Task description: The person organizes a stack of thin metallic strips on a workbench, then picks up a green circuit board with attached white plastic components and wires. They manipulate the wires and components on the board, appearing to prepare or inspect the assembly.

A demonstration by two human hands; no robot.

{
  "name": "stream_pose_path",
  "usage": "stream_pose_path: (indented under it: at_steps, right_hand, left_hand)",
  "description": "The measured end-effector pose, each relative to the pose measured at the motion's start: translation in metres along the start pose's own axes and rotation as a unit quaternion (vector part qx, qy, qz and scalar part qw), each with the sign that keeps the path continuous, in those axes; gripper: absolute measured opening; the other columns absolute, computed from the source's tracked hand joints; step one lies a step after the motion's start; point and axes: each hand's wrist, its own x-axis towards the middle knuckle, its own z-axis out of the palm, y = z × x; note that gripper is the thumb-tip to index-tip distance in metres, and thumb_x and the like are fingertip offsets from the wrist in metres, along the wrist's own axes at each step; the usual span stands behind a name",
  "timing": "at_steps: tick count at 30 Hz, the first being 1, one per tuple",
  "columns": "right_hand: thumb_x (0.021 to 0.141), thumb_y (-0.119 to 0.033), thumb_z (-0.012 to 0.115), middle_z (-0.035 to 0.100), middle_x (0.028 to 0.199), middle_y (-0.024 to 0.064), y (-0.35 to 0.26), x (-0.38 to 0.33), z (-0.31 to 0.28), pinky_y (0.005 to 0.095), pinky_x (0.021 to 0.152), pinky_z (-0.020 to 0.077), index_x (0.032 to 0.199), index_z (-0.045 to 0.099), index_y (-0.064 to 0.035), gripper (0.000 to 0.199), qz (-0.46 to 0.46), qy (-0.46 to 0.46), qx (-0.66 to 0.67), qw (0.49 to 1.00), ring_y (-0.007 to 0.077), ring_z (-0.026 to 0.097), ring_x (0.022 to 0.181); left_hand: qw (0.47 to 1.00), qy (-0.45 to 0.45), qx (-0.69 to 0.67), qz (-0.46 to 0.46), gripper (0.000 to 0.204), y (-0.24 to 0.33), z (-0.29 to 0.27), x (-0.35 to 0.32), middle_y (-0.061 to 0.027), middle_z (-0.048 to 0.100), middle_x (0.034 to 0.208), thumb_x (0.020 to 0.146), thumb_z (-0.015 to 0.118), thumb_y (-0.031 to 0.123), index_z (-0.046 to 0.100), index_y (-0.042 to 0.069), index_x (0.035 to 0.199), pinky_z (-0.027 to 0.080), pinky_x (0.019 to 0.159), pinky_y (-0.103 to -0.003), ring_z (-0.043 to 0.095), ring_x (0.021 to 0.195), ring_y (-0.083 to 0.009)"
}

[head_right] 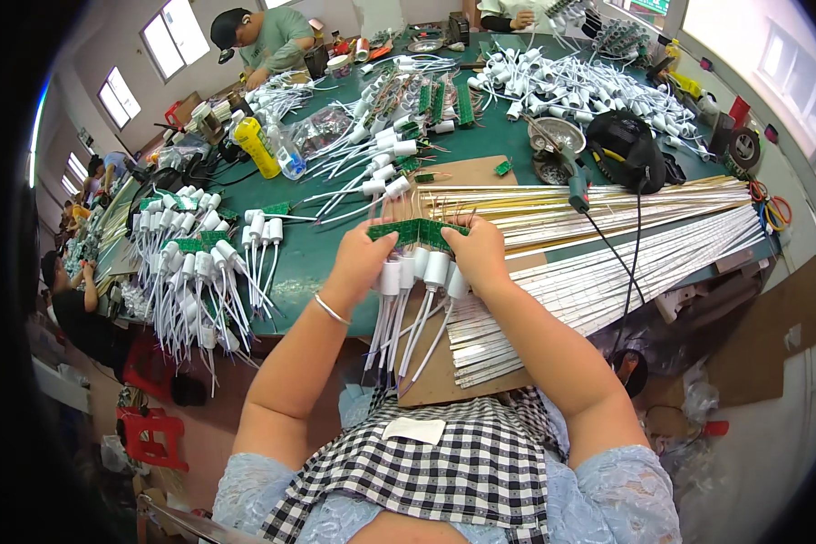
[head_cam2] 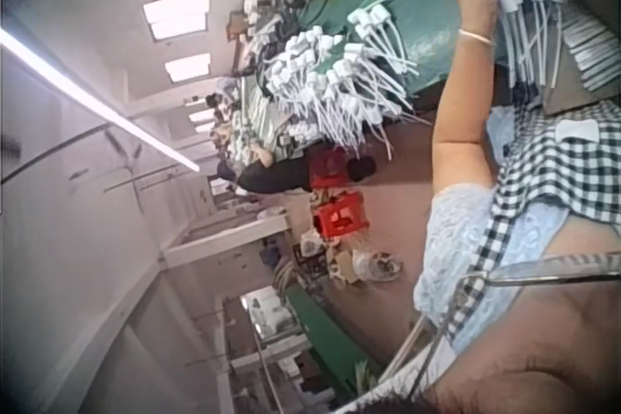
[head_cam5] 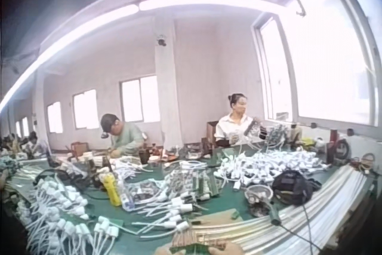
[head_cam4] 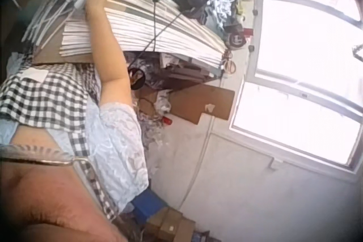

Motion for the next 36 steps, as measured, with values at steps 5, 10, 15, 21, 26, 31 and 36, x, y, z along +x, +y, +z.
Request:
stream_pose_path:
  at_steps: [5, 10, 15, 21, 26, 31, 36]
  right_hand:
    - [0.079, -0.02, 0.073, 0.065, 0.106, 0.0179, -0.005, 0.014, -0.031, 0.0351, 0.082, 0.0502, 0.117, 0.058, 0.0055, 0.048, -0.102, -0.007, -0.13, 0.986, 0.0225, 0.063, 0.093]
    - [0.084, -0.034, 0.071, 0.036, 0.144, 0.0252, -0.028, -0.001, -0.049, 0.0423, 0.106, 0.0335, 0.148, 0.026, -0.0031, 0.084, -0.289, 0.001, -0.324, 0.901, 0.034, 0.039, 0.131]
    - [0.093, -0.015, 0.058, 0.063, 0.108, 0.008, -0.056, -0.035, 0.016, 0.0278, 0.072, 0.05, 0.139, 0.04, -0.0021, 0.051, -0.085, -0.327, -0.093, 0.936, 0.0129, 0.06, 0.088]
    - [0.091, -0.017, 0.061, 0.065, 0.086, 0.0121, -0.005, -0.01, 0.06, 0.036, 0.067, 0.0482, 0.103, 0.058, 0.001, 0.021, -0.226, -0.117, -0.267, 0.929, 0.0216, 0.063, 0.075]
    - [0.092, -0.014, 0.06, 0.064, 0.086, 0.0019, -0.03, -0.015, 0.046, 0.0293, 0.065, 0.0493, 0.112, 0.058, -0.0009, 0.024, -0.001, -0.288, 0.029, 0.957, 0.0141, 0.062, 0.075]
    - [0.088, -0.02, 0.066, 0.069, 0.084, 0.012, 0.009, 0.004, 0.063, 0.0345, 0.066, 0.0498, 0.103, 0.065, 0.0015, 0.027, -0.152, -0.166, -0.133, 0.965, 0.0209, 0.066, 0.074]
    - [0.084, -0.019, 0.07, 0.069, 0.09, 0.0144, 0.009, 0.0, 0.07, 0.0338, 0.071, 0.0507, 0.109, 0.063, 0.0011, 0.033, -0.118, -0.139, -0.184, 0.966, 0.0205, 0.066, 0.078]
  left_hand:
    - [0.949, -0.072, -0.306, -0.025, 0.032, -0.007, -0.041, 0.005, -0.012, 0.066, 0.109, 0.09, 0.057, 0.005, 0.055, -0.001, 0.121, 0.054, 0.077, -0.032, 0.065, 0.088, -0.0169]
    - [0.897, -0.222, -0.381, -0.008, 0.044, -0.006, -0.069, -0.007, -0.014, 0.063, 0.12, 0.089, 0.06, 0.012, 0.052, -0.002, 0.13, 0.052, 0.09, -0.035, 0.063, 0.104, -0.0213]
    - [0.934, -0.185, -0.306, 0.02, 0.039, 0.018, -0.054, -0.024, -0.0098, 0.065, 0.113, 0.086, 0.065, 0.007, 0.057, -0.002, 0.124, 0.053, 0.086, -0.031, 0.065, 0.098, -0.0176]
    - [0.968, -0.027, -0.249, 0.018, 0.031, 0.012, -0.026, -0.019, -0.0089, 0.067, 0.104, 0.086, 0.065, 0.001, 0.061, -0.004, 0.117, 0.052, 0.08, -0.026, 0.064, 0.09, -0.0134]
    - [0.95, -0.075, -0.3, 0.044, 0.028, 0.005, -0.038, -0.023, -0.0085, 0.068, 0.101, 0.087, 0.065, 0.004, 0.062, -0.004, 0.114, 0.052, 0.078, -0.026, 0.064, 0.088, -0.0135]
    - [0.959, -0.022, -0.284, -0.016, 0.027, -0.015, -0.02, -0.002, -0.0079, 0.067, 0.097, 0.086, 0.066, 0.005, 0.064, -0.002, 0.112, 0.051, 0.074, -0.025, 0.064, 0.082, -0.0121]
    - [0.963, 0.002, -0.267, -0.019, 0.028, -0.029, -0.019, 0.0, -0.0073, 0.067, 0.098, 0.088, 0.065, 0.007, 0.063, 0.0, 0.115, 0.052, 0.072, -0.024, 0.063, 0.082, -0.0116]
